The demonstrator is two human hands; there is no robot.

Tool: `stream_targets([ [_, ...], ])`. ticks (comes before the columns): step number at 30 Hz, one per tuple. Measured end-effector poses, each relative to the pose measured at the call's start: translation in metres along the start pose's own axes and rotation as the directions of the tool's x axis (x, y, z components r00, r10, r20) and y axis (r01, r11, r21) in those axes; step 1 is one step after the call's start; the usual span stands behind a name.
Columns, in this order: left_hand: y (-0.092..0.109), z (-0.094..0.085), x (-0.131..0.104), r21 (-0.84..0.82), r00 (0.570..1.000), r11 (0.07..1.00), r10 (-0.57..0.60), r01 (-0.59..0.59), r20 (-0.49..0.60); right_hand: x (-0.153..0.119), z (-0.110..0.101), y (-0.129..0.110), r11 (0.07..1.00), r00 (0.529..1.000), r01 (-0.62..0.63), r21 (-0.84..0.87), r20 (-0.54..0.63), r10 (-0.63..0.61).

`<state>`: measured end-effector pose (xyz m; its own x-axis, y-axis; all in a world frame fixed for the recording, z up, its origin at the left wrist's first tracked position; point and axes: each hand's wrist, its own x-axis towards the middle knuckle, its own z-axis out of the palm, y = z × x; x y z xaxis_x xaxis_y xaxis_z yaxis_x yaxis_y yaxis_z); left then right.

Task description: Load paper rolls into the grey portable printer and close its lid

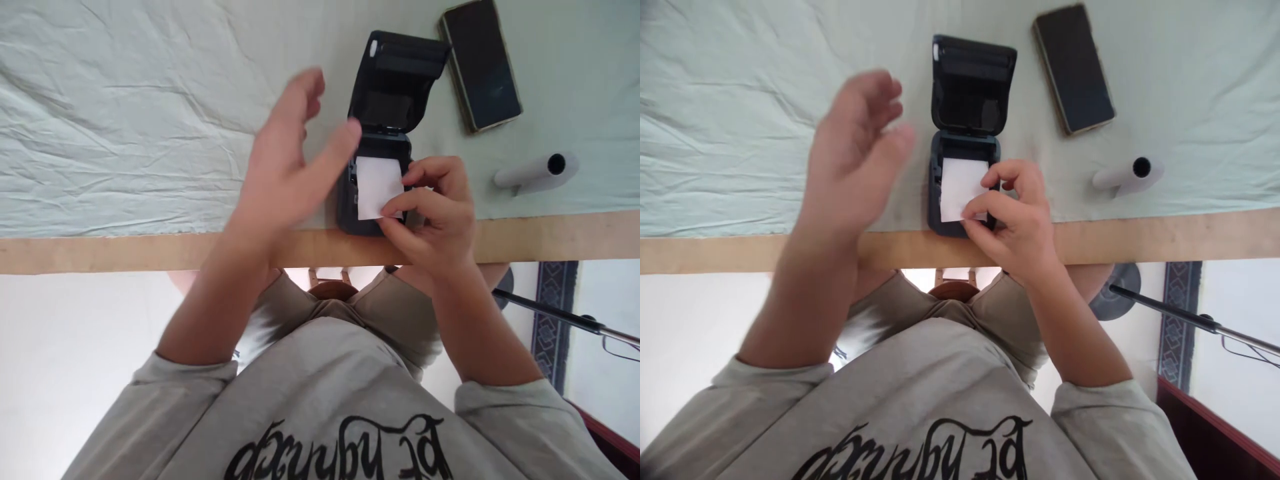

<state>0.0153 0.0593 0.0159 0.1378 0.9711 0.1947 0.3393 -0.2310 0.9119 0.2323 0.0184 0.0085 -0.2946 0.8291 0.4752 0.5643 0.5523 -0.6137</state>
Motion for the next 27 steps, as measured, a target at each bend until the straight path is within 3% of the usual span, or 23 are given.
stream_targets([
  [3, -0.002, 0.007, 0.041, -0.071, 0.981, 0.978, -0.196, 0.196, 0.009, -0.009, 0.005, -0.002, 0.999, 0.995, -0.031, -0.016, -0.093, 0.029],
  [4, -0.004, 0.011, 0.052, -0.188, 0.973, 0.954, -0.226, 0.232, 0.057, -0.011, 0.006, -0.003, 0.999, 0.993, -0.042, -0.011, -0.108, 0.041],
  [7, -0.009, 0.024, 0.069, -0.402, 0.992, 0.909, -0.069, 0.108, 0.11, -0.013, 0.008, -0.007, 0.998, 0.992, -0.059, 0.0, -0.116, 0.058],
  [10, -0.009, 0.025, 0.062, -0.44, 0.995, 0.897, 0.005, 0.039, 0.097, -0.012, 0.008, -0.011, 0.999, 0.992, -0.045, 0.003, -0.116, 0.045],
  [12, -0.005, 0.019, 0.051, -0.397, 0.997, 0.916, 0.072, -0.055, 0.03, -0.01, 0.008, -0.012, 0.999, 0.994, -0.027, 0.017, -0.101, 0.029],
  [14, 0.0, 0.011, 0.043, -0.282, 0.996, 0.955, 0.079, -0.087, -0.04, -0.009, 0.008, -0.013, 0.999, 0.997, -0.021, 0.037, -0.078, 0.023],
  [16, 0.005, 0.008, 0.042, -0.09, 0.991, 0.987, 0.129, -0.13, -0.025, -0.009, 0.007, -0.012, 0.998, 0.998, -0.039, 0.048, -0.055, 0.042],
  [18, 0.013, 0.011, 0.047, 0.037, 0.96, 0.962, 0.267, -0.27, 0.082, -0.008, 0.006, -0.012, 0.997, 0.997, -0.06, 0.049, -0.035, 0.062],
  [20, 0.025, 0.021, 0.057, 0.17, 0.952, 0.944, 0.255, -0.283, 0.172, -0.008, 0.005, -0.011, 0.996, 0.997, -0.073, 0.045, -0.018, 0.074],
  [22, 0.037, 0.035, 0.067, 0.408, 0.942, 0.871, 0.157, -0.274, 0.296, -0.008, 0.004, -0.01, 0.996, 0.997, -0.081, 0.039, -0.008, 0.081],
  [24, 0.046, 0.05, 0.075, 0.602, 0.921, 0.771, -0.052, -0.208, 0.385, -0.008, 0.004, -0.009, 0.996, 0.996, -0.084, 0.038, -0.009, 0.085],
  [27, 0.049, 0.066, 0.079, 0.692, 0.887, 0.698, -0.185, -0.185, 0.424, -0.008, 0.004, -0.009, 0.996, 0.997, -0.081, 0.031, -0.006, 0.081],
])
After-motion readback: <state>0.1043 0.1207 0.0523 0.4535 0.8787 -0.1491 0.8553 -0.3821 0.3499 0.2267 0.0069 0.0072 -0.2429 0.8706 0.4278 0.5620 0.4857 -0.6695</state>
